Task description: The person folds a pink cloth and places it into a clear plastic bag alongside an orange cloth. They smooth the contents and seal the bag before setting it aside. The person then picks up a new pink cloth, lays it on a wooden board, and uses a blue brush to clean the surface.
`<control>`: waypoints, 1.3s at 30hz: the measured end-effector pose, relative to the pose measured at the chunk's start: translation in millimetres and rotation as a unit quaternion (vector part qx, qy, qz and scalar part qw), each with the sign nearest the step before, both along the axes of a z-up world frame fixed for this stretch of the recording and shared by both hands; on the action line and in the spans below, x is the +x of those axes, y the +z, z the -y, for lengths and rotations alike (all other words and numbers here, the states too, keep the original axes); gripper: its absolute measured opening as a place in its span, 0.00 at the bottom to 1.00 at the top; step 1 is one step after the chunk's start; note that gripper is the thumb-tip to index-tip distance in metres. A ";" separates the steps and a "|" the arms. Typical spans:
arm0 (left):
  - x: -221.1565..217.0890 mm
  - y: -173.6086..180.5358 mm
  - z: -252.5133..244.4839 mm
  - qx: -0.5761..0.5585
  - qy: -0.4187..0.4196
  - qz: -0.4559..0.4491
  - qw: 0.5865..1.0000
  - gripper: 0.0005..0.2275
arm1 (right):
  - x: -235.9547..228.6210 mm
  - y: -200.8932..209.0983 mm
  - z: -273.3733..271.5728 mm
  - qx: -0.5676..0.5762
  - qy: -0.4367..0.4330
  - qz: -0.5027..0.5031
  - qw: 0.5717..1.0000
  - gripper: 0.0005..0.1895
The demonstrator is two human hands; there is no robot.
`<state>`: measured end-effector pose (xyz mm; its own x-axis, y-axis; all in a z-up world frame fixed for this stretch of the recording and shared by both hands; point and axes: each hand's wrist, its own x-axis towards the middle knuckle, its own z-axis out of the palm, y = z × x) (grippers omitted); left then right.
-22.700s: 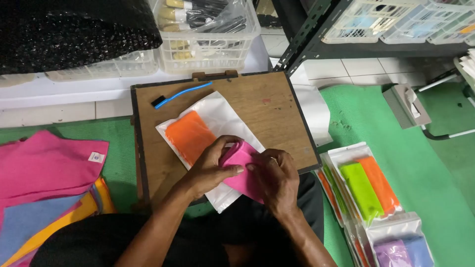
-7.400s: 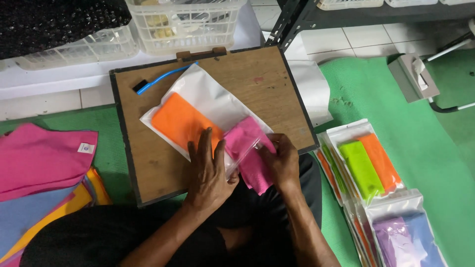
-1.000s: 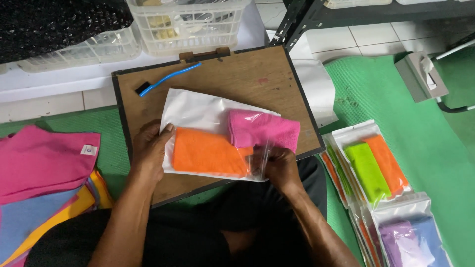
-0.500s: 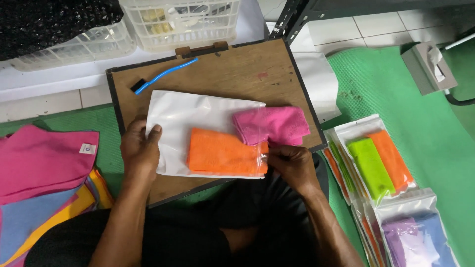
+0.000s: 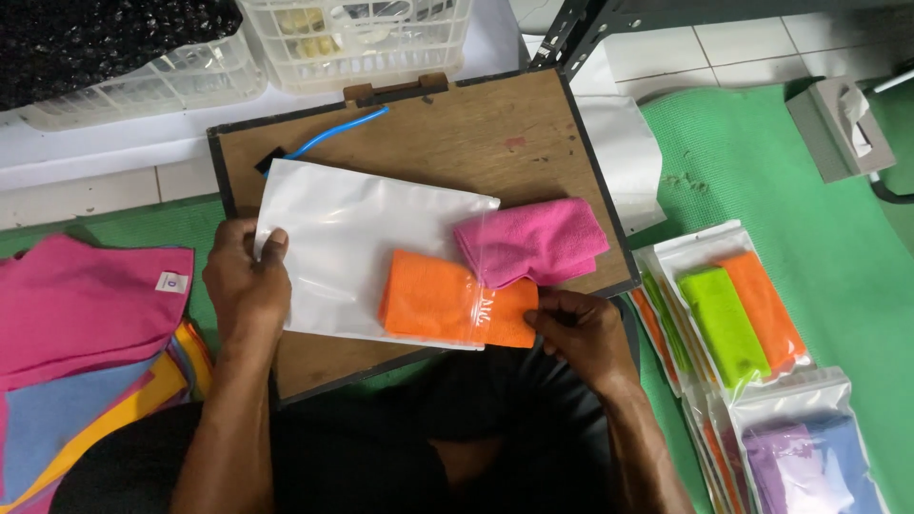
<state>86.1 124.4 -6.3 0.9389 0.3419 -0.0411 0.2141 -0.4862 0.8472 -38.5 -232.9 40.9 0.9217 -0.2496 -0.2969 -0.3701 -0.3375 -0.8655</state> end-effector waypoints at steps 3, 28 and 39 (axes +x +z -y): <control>-0.8 9.3 0.1 0.084 0.006 0.004 0.996 0.11 | -3.7 19.8 -8.6 -0.020 0.027 -0.060 0.998 0.09; -75.4 11.3 118.5 0.376 -0.267 0.181 0.869 0.34 | 136.0 12.0 17.9 -0.280 0.265 0.112 0.916 0.11; -74.4 7.6 118.8 0.362 -0.265 0.180 0.875 0.33 | 130.9 74.7 -14.8 -0.318 0.309 0.006 0.896 0.21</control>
